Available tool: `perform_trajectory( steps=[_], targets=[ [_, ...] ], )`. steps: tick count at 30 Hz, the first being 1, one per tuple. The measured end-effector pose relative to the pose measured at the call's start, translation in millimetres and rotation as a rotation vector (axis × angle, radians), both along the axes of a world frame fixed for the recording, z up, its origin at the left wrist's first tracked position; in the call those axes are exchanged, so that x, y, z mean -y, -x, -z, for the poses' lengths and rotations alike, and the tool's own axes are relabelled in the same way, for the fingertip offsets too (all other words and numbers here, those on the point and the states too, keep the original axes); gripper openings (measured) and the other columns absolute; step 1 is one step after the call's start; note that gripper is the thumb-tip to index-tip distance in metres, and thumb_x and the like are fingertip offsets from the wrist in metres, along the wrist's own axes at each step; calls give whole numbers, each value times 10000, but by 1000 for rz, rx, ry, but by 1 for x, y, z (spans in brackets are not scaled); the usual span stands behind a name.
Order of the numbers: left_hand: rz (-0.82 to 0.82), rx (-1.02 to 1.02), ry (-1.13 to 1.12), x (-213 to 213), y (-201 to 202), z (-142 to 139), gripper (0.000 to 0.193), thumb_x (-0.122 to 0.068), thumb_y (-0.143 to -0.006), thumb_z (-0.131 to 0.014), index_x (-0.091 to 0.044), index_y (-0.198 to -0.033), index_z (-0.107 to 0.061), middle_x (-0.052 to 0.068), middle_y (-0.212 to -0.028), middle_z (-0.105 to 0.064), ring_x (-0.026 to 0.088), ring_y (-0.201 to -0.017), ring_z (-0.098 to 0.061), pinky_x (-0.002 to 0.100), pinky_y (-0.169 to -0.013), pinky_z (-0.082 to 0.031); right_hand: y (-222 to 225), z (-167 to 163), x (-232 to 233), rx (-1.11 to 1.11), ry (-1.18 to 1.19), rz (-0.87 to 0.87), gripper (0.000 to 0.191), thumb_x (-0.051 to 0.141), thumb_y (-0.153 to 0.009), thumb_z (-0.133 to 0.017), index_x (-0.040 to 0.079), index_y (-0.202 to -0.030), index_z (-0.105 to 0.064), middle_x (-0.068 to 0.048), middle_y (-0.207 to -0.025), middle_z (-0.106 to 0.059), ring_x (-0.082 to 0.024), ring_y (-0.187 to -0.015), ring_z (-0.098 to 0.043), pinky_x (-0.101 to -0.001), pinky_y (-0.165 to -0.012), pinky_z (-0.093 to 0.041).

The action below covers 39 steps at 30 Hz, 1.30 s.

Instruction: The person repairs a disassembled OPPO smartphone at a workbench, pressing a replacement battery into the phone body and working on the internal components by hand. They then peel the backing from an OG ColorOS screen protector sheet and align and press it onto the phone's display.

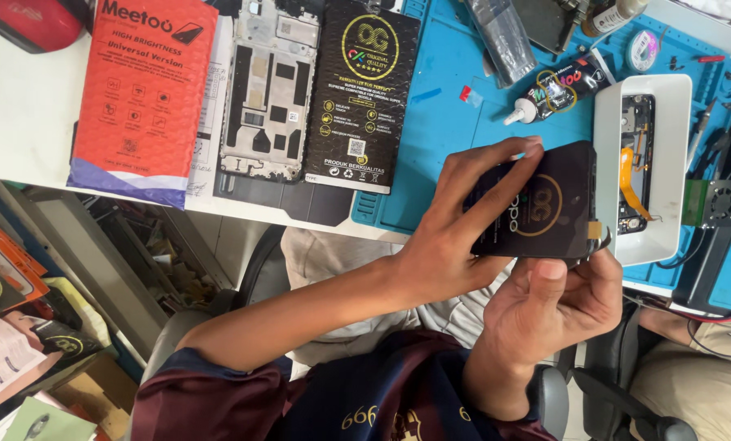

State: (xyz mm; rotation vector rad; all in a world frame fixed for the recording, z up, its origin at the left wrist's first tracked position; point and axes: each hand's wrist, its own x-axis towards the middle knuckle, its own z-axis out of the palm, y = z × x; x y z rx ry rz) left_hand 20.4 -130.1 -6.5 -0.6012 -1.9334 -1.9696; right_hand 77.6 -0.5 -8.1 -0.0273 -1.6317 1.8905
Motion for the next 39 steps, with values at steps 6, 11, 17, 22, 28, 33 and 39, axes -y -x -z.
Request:
perform_trajectory(
  steps=[6, 11, 17, 22, 28, 33, 39],
  targets=[
    [-18, -1, 37, 0, -1, 3, 851, -6, -822, -771, -84, -1572, -376, 83, -1573, -404, 256, -1354, -454, 354, -1167, -385, -2, 3, 0, 17, -14, 16, 441, 164, -1029, -836, -98, -1261, -569, -155, -1081, -711, -117, -836, -650, -213, -736, -532],
    [-20, 10, 20, -1, -2, 5, 847, -20, -839, -774, -69, -1574, -357, 84, -1560, -414, 262, -1348, -458, 360, -1166, -384, -2, 4, 6, 11, -18, 60, 440, 177, -1027, -841, -96, -1245, -574, -121, -986, -695, -78, -714, -560, -186, -642, -454],
    [-20, 52, -24, -3, -3, 7, 832, -63, -878, -769, 8, -1570, -313, 127, -1536, -430, 294, -1334, -466, 376, -1156, -402, 2, 1, 13, 15, -45, 111, 495, 216, -985, -867, -96, -1239, -579, -131, -951, -695, -78, -691, -562, -183, -612, -440],
    [-59, 23, 89, 0, -5, 6, 794, -62, -883, -748, 19, -1560, -339, 166, -1502, -459, 319, -1322, -525, 386, -1125, -417, 6, 1, 18, -30, -147, 123, 552, 258, -967, -890, -84, -1271, -581, -157, -1061, -710, -159, -898, -692, -252, -811, -572],
    [8, 7, 40, 4, 2, -4, 766, -45, -934, -710, 6, -1594, -325, 184, -1491, -476, 325, -1291, -566, 368, -1116, -494, 8, -7, 21, 7, -245, 100, 540, 273, -968, -872, -100, -1264, -618, -183, -1119, -710, -149, -896, -684, -240, -857, -562],
    [224, 207, -155, 6, 5, -9, 506, 17, -1026, -541, -1, -1522, -445, 181, -1424, -601, 254, -1267, -638, 315, -1107, -533, 16, -29, 12, 60, -289, -53, 444, 209, -1003, -824, -77, -1265, -608, -210, -1185, -713, -184, -949, -695, -244, -824, -563],
    [552, 579, -458, -4, 9, 1, 405, -12, -1054, -519, 60, -1451, -556, 160, -1238, -715, 176, -1131, -660, 333, -1047, -547, 41, -52, -12, 21, -376, -55, 328, 150, -1071, -769, -33, -1302, -624, -164, -1180, -694, -189, -996, -714, -249, -823, -594]
  ],
)
